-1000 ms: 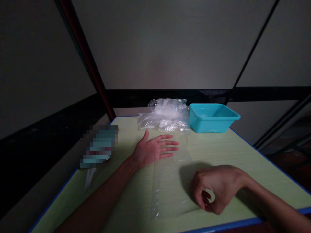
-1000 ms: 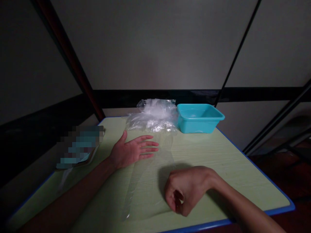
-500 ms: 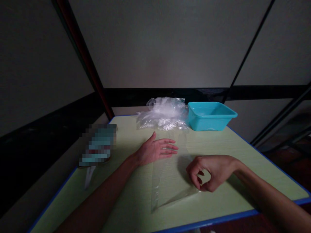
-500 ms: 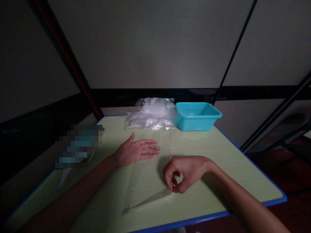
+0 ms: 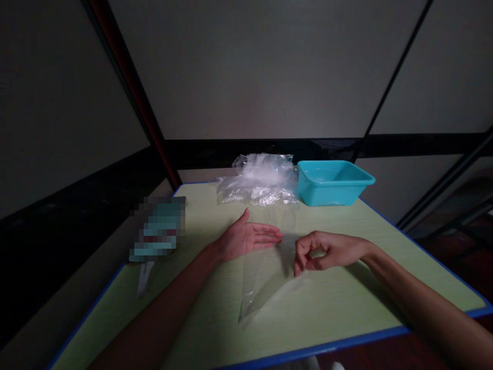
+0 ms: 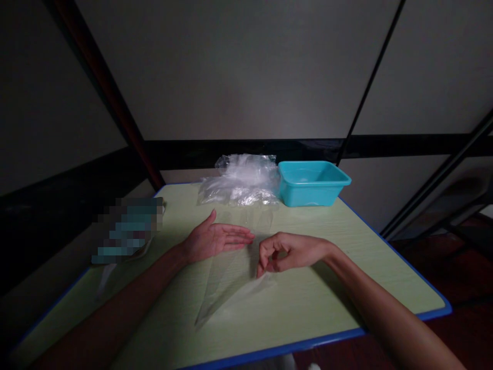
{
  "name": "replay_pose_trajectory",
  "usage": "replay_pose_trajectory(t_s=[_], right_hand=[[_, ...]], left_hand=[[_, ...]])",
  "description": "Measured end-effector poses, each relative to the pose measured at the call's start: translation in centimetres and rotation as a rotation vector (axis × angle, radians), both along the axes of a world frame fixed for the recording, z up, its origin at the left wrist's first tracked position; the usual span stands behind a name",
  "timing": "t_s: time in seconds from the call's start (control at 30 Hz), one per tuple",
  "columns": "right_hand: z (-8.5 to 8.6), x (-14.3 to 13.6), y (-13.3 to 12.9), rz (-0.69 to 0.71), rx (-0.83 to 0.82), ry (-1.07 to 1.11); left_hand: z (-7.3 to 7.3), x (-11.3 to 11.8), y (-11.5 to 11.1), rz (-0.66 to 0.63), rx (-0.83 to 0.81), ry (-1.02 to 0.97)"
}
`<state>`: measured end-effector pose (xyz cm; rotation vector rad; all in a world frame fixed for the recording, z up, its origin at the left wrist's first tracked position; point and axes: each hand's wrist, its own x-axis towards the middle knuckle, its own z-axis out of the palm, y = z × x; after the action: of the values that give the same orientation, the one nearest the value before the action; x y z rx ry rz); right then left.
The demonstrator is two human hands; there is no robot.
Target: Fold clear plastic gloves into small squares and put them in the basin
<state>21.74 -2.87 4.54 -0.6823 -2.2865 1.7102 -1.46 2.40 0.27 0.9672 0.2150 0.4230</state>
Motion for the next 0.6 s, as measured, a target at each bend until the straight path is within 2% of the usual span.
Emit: replay_pose_trajectory(t_s=[0.13,0.33,0.6], right_hand=[[-0.6,-0.2,0.1,-0.039,-0.123,0.09],[-1.1,-0.7,0.0,-0.016,-0.264,0.132],[-1.6,-0.8,-0.1,-0.012,-0.332,0.112]], left_hand=[[0.1,0.0,-0.1,0.014,-0.011,0.01],[0.1,0.1,-0.1,0.028,-0.021,0.017],[0.1,0.1,-0.1,0.038,-0.018,0.026]])
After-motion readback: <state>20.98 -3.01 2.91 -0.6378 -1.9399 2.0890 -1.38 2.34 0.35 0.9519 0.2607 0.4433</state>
